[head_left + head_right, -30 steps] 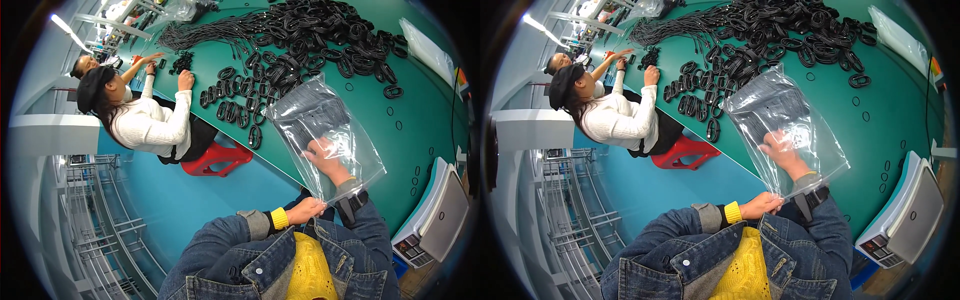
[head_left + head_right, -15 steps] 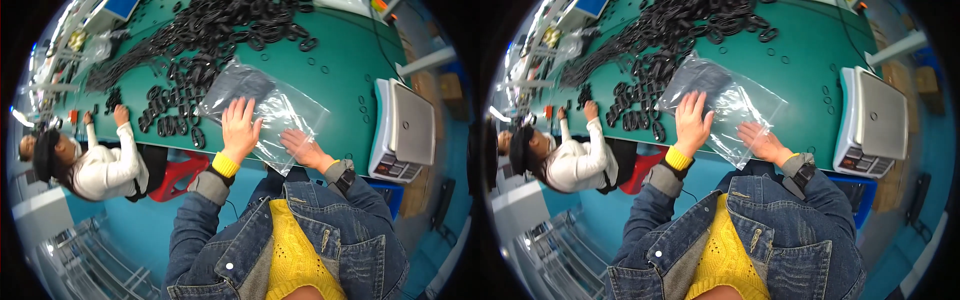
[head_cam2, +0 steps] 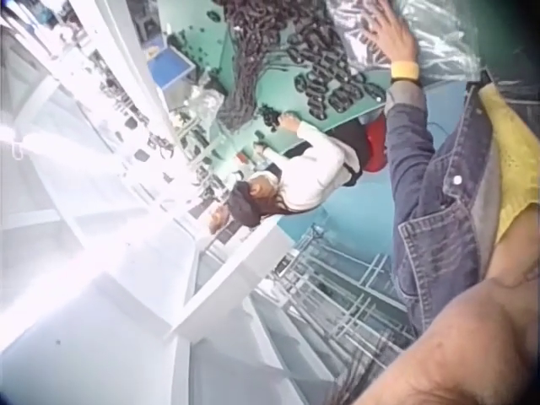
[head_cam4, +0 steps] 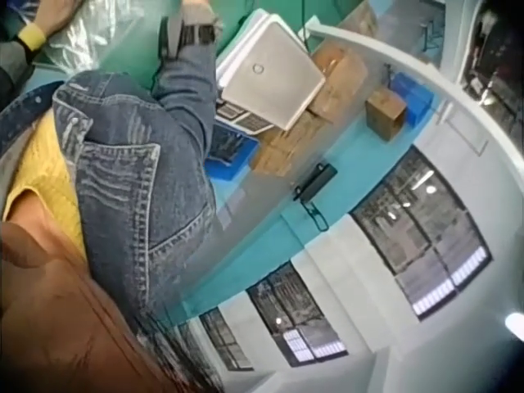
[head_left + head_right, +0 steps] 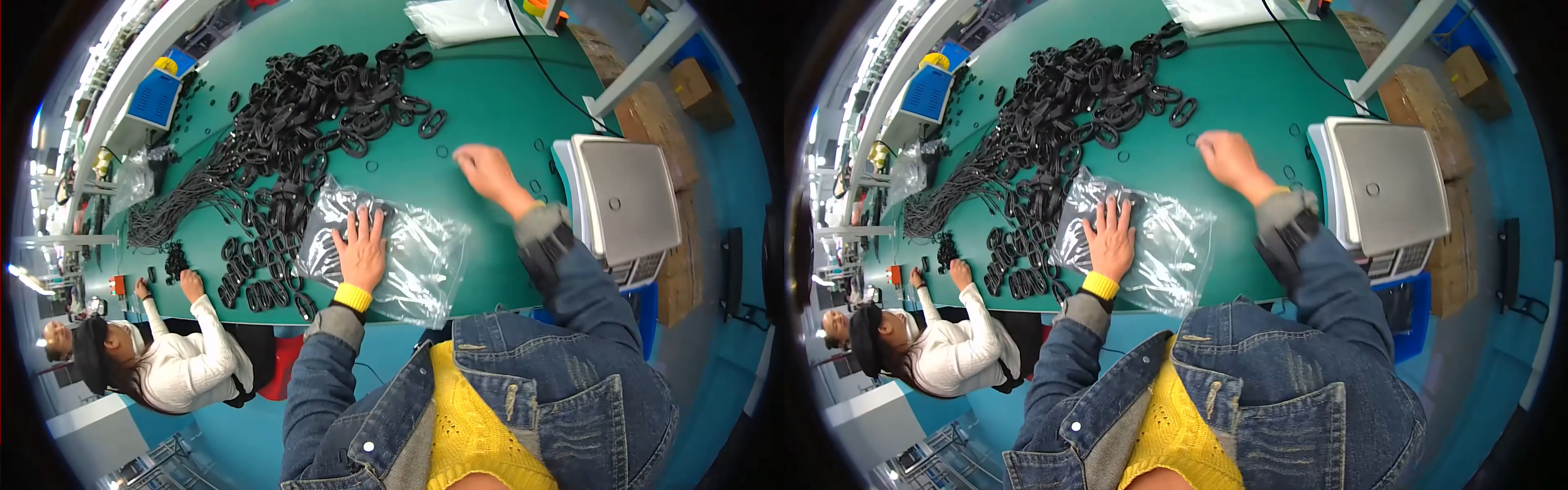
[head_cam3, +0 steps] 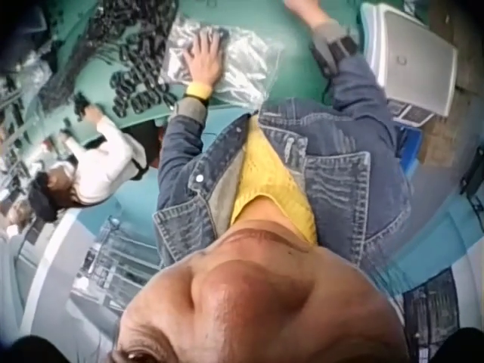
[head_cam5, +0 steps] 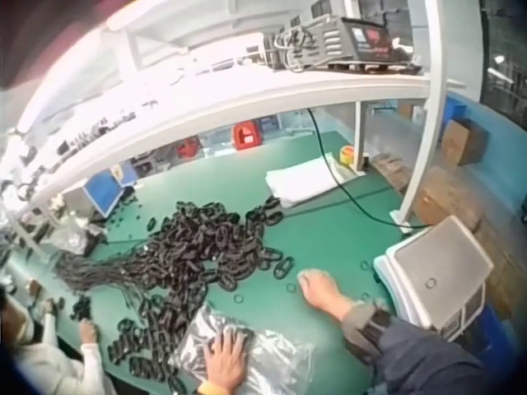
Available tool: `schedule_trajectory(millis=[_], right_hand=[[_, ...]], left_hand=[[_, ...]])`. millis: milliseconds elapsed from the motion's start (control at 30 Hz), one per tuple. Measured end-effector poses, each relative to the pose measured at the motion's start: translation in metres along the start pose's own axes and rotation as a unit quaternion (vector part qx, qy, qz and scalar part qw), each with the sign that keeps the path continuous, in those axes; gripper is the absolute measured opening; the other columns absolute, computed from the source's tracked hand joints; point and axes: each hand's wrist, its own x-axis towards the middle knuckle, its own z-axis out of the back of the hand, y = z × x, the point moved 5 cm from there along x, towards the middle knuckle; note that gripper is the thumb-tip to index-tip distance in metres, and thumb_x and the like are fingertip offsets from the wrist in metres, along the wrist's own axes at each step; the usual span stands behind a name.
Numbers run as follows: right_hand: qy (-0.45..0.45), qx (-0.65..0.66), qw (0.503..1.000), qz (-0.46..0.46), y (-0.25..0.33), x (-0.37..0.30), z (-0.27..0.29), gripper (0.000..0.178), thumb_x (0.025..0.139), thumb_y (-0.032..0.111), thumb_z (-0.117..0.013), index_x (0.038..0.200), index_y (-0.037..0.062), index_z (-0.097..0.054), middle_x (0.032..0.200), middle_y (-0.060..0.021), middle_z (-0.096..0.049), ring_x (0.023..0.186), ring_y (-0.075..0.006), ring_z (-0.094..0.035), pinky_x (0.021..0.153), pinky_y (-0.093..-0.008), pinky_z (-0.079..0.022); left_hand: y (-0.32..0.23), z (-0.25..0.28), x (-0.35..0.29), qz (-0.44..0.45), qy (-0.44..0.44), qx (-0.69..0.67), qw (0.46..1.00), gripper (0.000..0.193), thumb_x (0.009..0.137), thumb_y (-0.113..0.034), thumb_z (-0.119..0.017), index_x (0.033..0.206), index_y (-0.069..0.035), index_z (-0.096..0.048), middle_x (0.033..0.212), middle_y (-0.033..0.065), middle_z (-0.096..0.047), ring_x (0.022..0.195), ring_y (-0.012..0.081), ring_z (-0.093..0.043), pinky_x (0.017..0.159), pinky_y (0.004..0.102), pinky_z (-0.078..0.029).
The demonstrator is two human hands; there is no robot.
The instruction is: The person gathers coiled cables into a stack, places them into a plastic bag, and sets the bag on a digital scale. They then remove the bag from the scale and continue filling it with more cables by hand.
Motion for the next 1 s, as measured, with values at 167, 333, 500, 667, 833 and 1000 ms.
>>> schedule_trajectory(millis=[167,333,500,667,833,1000], right_hand=[[-0.025,-0.081,0.992,-0.090,-0.069,0.100,-0.046,0.024,0.082,0.018,-0.055,0.100,0.0031,-0.061,0.096,-0.0190,-0.060,0.093,-0.0360,-0.057,0.077,-0.0440,-0.046],[0.118,-0.103,0.986,-0.064,-0.068,0.112,-0.075,0.041,0.079,0.014,-0.060,0.116,0.0017,-0.051,0.104,-0.0208,-0.054,0.098,-0.0391,-0.053,0.080,-0.0440,-0.045],[0.110,-0.058,0.992,-0.032,-0.068,0.094,-0.077,0.044,0.075,0.012,-0.063,0.115,0.0016,-0.047,0.098,-0.0185,-0.051,0.091,-0.0384,-0.054,0.079,-0.0448,-0.045],[0.105,0.031,0.989,0.100,-0.013,0.050,-0.117,0.029,0.072,0.017,-0.064,0.092,0.0039,-0.048,0.093,-0.0162,-0.050,0.090,-0.0345,-0.053,0.076,-0.0412,-0.047],[0.202,-0.004,0.946,0.253,-0.011,0.060,-0.098,0.032,0.074,0.020,-0.062,0.098,0.0031,-0.049,0.100,-0.0157,-0.051,0.096,-0.0326,-0.051,0.079,-0.0410,-0.046],[-0.088,-0.100,0.991,-0.010,-0.077,0.140,-0.081,0.033,0.077,0.020,-0.063,0.102,0.0034,-0.049,0.102,-0.0154,-0.054,0.098,-0.0347,-0.051,0.083,-0.0423,-0.043]], left_hand=[[-0.008,0.014,-0.004,0.010,0.031,0.013,0.999,0.051,0.084,-0.021,-0.052,0.133,-0.011,-0.040,0.137,0.0153,-0.037,0.125,0.0336,-0.035,0.097,0.0564,-0.028],[-0.022,0.040,0.039,0.033,-0.084,-0.200,0.976,0.045,0.084,-0.014,-0.052,0.128,-0.006,-0.045,0.126,0.0165,-0.045,0.114,0.0349,-0.044,0.093,0.0463,-0.036],[-0.030,-0.003,0.142,0.254,-0.085,-0.469,0.842,0.033,0.090,-0.017,-0.052,0.117,0.002,-0.048,0.115,0.0171,-0.051,0.101,0.0240,-0.051,0.084,0.0302,-0.042],[-0.022,-0.068,0.164,0.364,-0.175,-0.675,0.617,0.024,0.091,-0.019,-0.051,0.103,0.001,-0.053,0.093,0.0099,-0.055,0.084,0.0167,-0.051,0.075,0.0300,-0.042],[-0.011,-0.067,0.148,0.306,-0.270,-0.490,0.770,0.019,0.092,-0.018,-0.050,0.091,0.000,-0.055,0.077,0.0040,-0.053,0.073,0.0134,-0.049,0.067,0.0300,-0.042],[-0.015,-0.066,0.141,0.283,-0.199,-0.356,0.868,0.016,0.091,-0.013,-0.047,0.090,0.001,-0.054,0.076,0.0056,-0.051,0.072,0.0163,-0.049,0.066,0.0309,-0.041]])
